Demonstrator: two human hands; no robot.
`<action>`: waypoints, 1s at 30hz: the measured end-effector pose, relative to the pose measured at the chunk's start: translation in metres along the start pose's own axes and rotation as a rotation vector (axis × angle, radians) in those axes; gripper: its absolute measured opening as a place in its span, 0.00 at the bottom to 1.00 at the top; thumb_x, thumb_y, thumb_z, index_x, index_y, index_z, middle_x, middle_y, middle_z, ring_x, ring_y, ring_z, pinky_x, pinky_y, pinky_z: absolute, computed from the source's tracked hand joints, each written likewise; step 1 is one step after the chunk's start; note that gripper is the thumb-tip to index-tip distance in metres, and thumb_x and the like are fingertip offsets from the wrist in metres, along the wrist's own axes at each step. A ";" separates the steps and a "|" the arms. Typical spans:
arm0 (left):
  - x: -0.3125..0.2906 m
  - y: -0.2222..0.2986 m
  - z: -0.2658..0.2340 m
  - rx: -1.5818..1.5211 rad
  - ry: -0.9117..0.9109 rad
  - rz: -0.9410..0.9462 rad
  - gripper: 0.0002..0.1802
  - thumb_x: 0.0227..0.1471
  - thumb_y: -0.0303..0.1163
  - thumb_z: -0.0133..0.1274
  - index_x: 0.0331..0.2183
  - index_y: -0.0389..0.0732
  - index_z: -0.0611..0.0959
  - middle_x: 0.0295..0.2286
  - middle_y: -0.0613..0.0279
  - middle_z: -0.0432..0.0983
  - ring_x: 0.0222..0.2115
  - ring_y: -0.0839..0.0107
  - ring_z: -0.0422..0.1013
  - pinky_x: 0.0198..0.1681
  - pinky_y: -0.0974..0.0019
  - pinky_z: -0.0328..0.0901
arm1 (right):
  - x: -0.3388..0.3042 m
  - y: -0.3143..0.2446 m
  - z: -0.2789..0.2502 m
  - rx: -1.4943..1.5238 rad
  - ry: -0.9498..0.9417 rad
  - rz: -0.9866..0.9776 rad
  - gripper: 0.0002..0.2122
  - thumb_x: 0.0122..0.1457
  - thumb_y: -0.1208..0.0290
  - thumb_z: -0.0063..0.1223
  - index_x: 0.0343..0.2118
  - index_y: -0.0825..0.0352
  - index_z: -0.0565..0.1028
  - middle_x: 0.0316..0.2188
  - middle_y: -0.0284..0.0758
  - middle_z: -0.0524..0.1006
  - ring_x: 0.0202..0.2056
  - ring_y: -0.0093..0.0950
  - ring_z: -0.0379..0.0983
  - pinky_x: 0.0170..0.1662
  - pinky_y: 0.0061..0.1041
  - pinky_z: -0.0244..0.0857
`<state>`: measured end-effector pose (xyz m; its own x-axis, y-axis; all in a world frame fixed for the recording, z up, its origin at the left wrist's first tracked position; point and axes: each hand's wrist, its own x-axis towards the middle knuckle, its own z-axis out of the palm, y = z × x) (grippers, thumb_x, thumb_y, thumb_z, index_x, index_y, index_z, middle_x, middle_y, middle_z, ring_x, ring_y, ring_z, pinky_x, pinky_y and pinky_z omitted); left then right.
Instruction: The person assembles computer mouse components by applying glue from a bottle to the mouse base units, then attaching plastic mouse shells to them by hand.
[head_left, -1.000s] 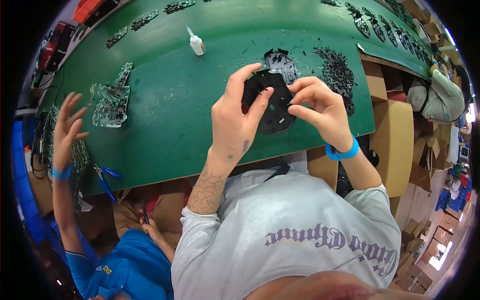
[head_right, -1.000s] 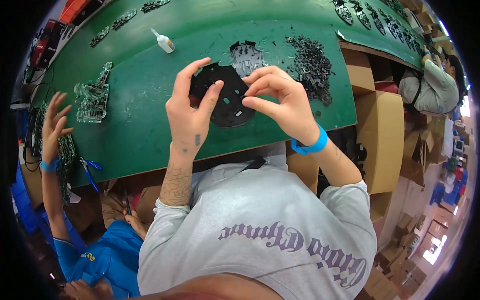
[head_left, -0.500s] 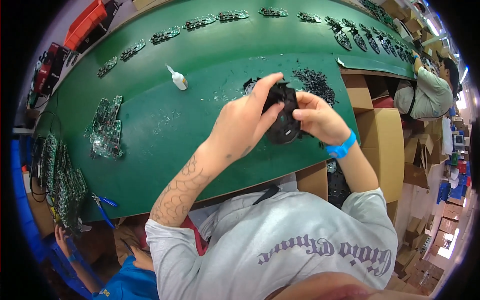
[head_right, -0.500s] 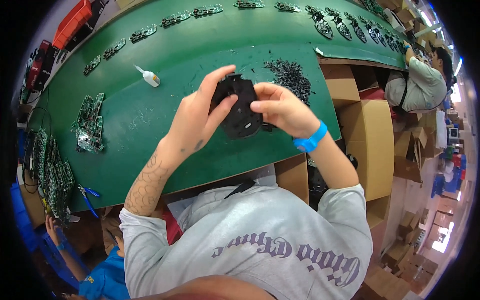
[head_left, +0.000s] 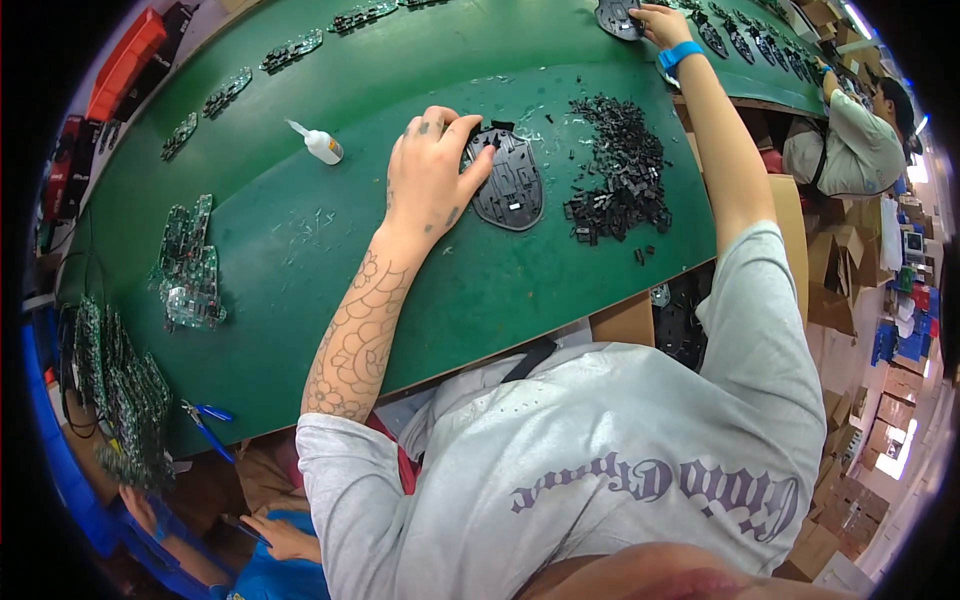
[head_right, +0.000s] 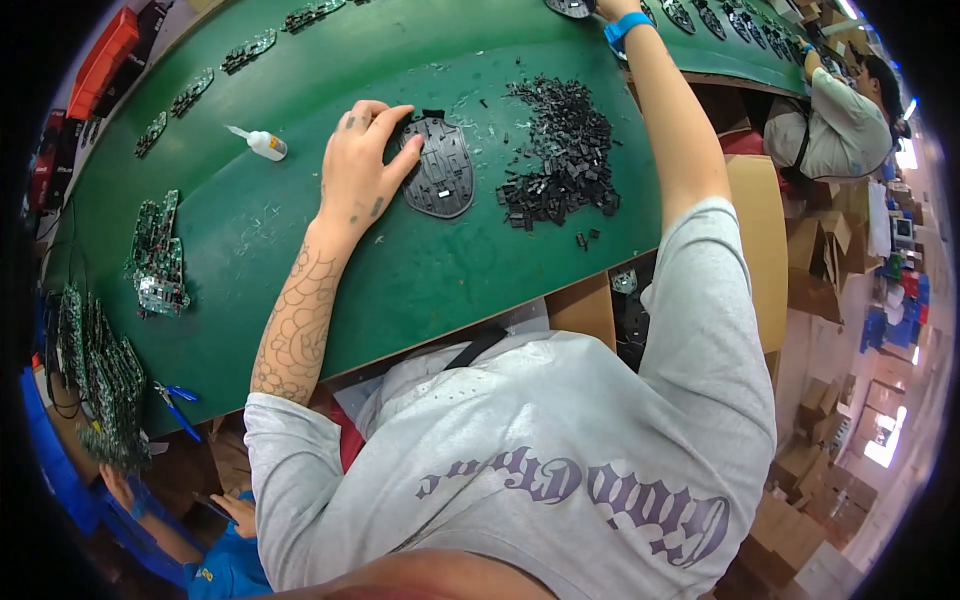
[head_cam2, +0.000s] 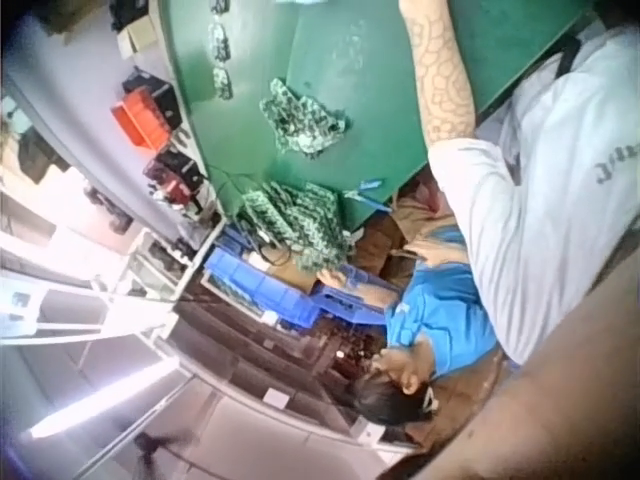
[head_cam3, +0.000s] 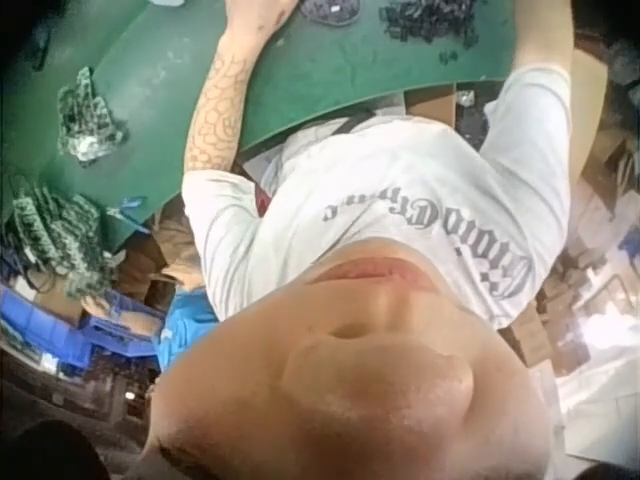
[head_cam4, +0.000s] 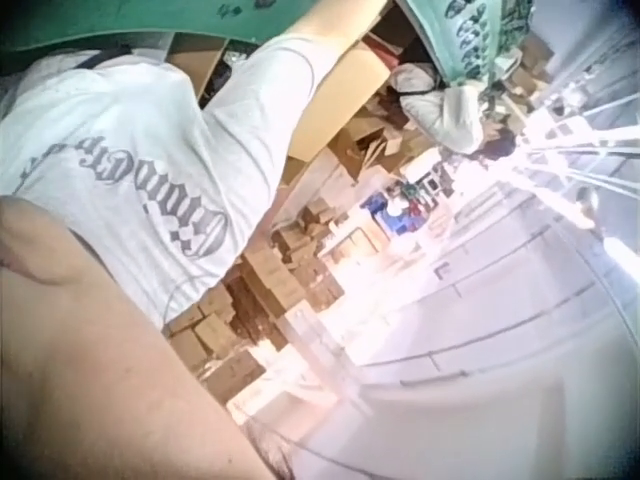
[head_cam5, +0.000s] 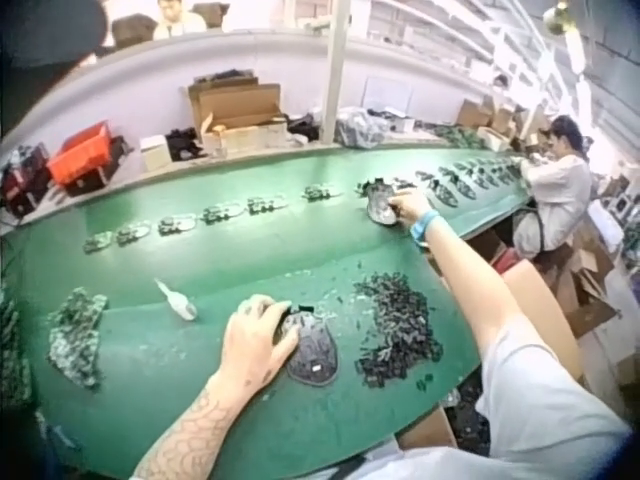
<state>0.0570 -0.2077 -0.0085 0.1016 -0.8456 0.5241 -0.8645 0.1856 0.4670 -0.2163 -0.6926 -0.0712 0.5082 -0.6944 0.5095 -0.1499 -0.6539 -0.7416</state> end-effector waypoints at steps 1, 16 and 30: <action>-0.006 -0.003 -0.002 0.026 -0.008 -0.028 0.16 0.49 0.37 0.59 0.39 0.38 0.82 0.35 0.58 0.72 0.38 0.59 0.70 0.41 0.60 0.66 | 0.012 -0.003 0.017 0.212 0.026 0.604 0.04 0.51 0.73 0.61 0.26 0.67 0.79 0.14 0.33 0.71 0.16 0.24 0.67 0.18 0.25 0.56; -0.001 -0.004 -0.017 -0.547 0.045 -0.419 0.19 0.46 0.35 0.59 0.40 0.40 0.73 0.26 0.64 0.77 0.25 0.75 0.72 0.31 0.69 0.66 | -0.124 -0.325 0.078 -0.154 -0.725 -0.147 0.09 0.50 0.79 0.61 0.36 0.65 0.81 0.32 0.34 0.76 0.34 0.28 0.74 0.37 0.24 0.68; -0.008 -0.003 -0.006 -0.545 0.070 -0.392 0.18 0.47 0.31 0.57 0.41 0.38 0.72 0.25 0.62 0.75 0.24 0.73 0.71 0.33 0.69 0.66 | -0.195 -0.351 0.094 -0.499 -0.872 -0.383 0.07 0.48 0.76 0.57 0.31 0.69 0.77 0.34 0.36 0.73 0.39 0.36 0.71 0.45 0.31 0.67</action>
<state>0.0615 -0.1979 -0.0095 0.4047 -0.8709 0.2788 -0.3871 0.1130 0.9151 -0.1829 -0.2993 0.0490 0.9951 -0.0922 0.0365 -0.0811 -0.9682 -0.2365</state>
